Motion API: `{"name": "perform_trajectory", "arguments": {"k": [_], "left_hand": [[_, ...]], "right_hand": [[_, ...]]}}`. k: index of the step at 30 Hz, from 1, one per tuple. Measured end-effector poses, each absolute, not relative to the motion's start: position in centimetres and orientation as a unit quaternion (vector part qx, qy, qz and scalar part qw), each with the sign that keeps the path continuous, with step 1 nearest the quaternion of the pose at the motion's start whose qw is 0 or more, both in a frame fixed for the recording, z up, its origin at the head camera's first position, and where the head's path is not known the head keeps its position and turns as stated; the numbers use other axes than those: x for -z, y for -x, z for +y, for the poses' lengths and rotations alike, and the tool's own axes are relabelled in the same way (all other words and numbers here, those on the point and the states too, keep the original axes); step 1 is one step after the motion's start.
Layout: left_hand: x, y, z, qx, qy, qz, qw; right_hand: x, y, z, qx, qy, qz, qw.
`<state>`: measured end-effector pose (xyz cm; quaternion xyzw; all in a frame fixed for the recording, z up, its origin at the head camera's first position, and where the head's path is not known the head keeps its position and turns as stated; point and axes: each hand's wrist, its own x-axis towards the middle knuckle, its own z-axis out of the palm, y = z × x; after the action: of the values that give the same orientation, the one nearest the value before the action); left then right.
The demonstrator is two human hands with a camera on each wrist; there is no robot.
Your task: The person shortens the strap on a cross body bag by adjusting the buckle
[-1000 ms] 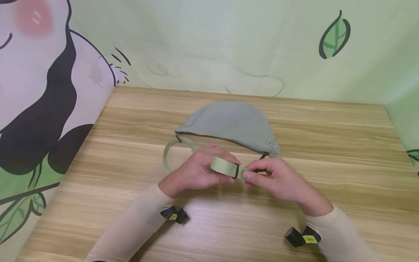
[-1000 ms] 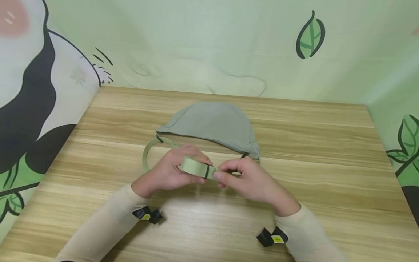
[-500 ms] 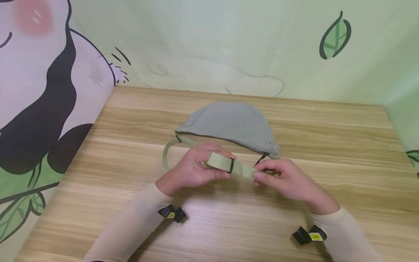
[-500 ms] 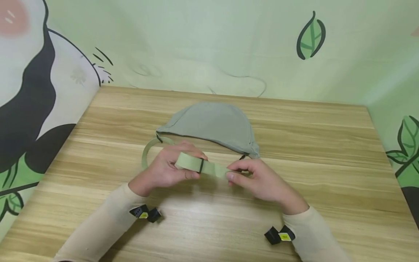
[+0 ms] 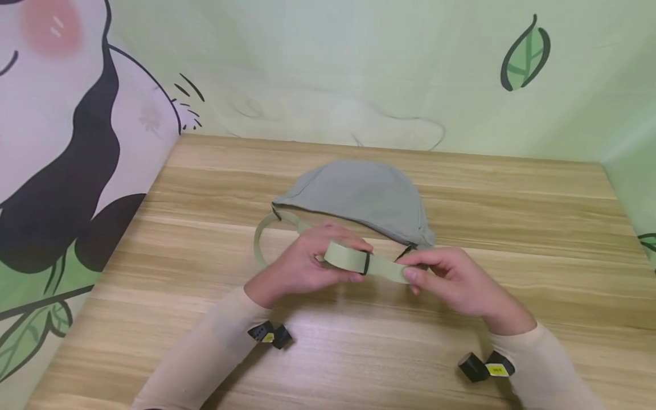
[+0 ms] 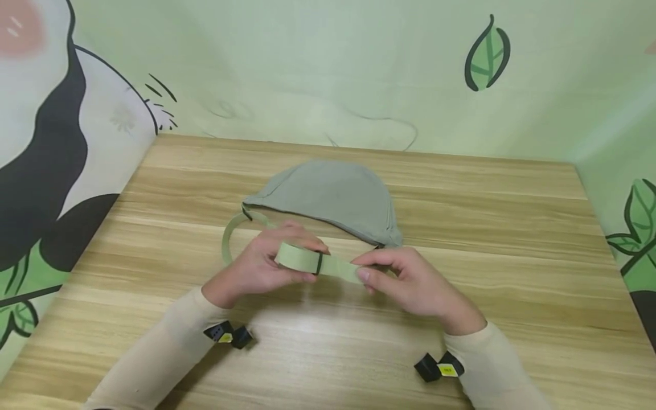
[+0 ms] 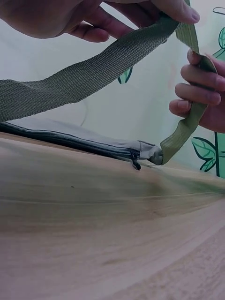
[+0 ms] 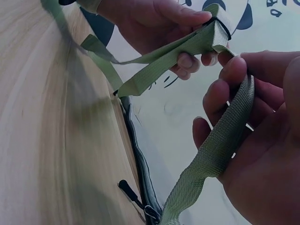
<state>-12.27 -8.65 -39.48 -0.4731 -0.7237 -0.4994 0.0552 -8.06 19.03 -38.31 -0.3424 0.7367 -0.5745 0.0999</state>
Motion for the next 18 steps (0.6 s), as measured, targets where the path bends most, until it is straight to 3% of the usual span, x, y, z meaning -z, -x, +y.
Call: {"name": "perform_trajectory", "arguments": {"k": [10, 18], "left_hand": [[39.3, 12.0, -7.9, 0.479, 0.472, -0.740, 0.033], [39.1, 11.9, -7.7, 0.484, 0.477, -0.733, 0.030]], "right_hand": [[38.3, 8.3, 18.5, 0.646, 0.405, 0.638, 0.106], [38.5, 8.3, 17.6, 0.632, 0.366, 0.673, 0.119]]}}
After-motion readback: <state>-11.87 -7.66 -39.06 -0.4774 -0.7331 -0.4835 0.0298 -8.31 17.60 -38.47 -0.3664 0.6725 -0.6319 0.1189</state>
